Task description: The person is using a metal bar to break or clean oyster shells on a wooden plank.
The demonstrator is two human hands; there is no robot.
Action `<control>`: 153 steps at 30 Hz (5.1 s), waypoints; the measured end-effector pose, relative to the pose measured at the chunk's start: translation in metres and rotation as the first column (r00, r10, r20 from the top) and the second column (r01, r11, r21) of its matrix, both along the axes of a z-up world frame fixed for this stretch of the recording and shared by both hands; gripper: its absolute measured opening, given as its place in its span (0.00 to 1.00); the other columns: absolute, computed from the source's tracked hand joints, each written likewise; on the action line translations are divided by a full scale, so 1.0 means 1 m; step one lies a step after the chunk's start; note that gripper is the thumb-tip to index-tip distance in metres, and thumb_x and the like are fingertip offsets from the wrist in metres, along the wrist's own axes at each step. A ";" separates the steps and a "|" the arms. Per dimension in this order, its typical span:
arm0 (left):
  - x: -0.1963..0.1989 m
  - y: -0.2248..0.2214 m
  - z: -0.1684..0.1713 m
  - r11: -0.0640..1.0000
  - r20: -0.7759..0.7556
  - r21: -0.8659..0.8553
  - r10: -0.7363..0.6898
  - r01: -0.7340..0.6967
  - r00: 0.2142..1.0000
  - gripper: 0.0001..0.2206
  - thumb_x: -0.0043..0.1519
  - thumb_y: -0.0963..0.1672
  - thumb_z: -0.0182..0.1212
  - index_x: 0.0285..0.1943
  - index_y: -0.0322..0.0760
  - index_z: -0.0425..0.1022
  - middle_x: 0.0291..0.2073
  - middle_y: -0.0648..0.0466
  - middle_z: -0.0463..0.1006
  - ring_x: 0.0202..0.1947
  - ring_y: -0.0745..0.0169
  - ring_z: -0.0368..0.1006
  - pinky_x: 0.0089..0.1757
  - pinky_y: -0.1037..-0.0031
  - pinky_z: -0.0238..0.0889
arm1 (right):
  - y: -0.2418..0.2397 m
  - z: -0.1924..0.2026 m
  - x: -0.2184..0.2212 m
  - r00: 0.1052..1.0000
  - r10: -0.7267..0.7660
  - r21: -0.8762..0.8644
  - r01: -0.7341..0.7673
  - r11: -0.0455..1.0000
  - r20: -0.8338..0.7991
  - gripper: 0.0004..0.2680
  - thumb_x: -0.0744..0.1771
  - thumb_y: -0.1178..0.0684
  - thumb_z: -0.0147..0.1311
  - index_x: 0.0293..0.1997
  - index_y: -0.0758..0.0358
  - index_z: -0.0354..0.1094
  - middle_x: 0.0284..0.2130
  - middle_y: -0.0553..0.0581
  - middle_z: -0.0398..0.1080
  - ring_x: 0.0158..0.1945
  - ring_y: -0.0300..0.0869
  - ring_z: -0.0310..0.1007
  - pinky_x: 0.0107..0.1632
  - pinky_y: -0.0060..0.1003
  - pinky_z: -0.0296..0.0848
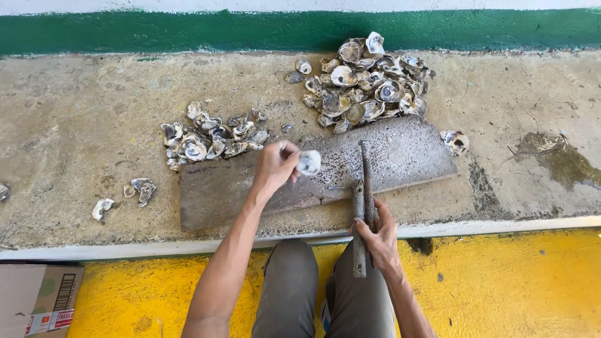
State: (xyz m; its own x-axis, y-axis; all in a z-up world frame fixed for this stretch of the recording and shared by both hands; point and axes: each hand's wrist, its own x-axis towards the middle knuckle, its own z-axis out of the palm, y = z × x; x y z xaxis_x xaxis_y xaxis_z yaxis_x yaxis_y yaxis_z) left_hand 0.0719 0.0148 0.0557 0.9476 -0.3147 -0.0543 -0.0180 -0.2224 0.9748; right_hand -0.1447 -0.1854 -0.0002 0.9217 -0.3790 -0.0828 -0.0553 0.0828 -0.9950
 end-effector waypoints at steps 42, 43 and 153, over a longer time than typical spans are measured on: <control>0.145 0.162 -0.043 0.573 0.761 0.618 -0.264 -0.538 0.593 0.10 0.56 0.36 0.69 0.44 0.41 0.86 0.45 0.47 0.79 0.47 0.53 0.69 0.43 0.54 0.69 | -0.004 -0.013 -0.003 0.997 -0.006 -0.018 0.005 1.000 -0.075 0.21 0.64 0.57 0.60 0.64 0.67 0.60 0.26 0.57 0.75 0.22 0.37 0.68 0.20 0.31 0.64; 0.140 0.160 -0.034 0.574 0.761 0.618 -0.265 -0.538 0.592 0.10 0.56 0.36 0.69 0.44 0.41 0.86 0.45 0.47 0.79 0.47 0.53 0.69 0.43 0.54 0.69 | -0.004 -0.013 -0.002 0.997 -0.007 -0.017 0.006 1.000 -0.074 0.21 0.64 0.57 0.60 0.64 0.67 0.60 0.26 0.57 0.75 0.22 0.37 0.68 0.20 0.31 0.64; -0.147 0.066 -0.021 0.949 -0.152 -0.245 -0.242 0.200 0.958 0.27 0.71 0.46 0.44 0.81 0.48 0.49 0.28 0.58 0.67 0.18 0.76 0.57 0.17 0.83 0.53 | 0.000 0.081 0.007 0.983 0.181 -0.607 -0.160 0.778 -0.027 0.22 0.66 0.55 0.59 0.68 0.57 0.60 0.29 0.58 0.80 0.32 0.38 0.82 0.35 0.36 0.77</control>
State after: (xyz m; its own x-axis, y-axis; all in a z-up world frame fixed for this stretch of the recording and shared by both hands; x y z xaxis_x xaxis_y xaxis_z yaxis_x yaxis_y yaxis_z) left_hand -0.0749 0.0813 0.0343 0.8340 -0.5387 -0.1192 0.1365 -0.0078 0.9906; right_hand -0.1373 -0.1852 0.0806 0.9741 -0.1778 0.1394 0.0209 -0.5435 -0.8391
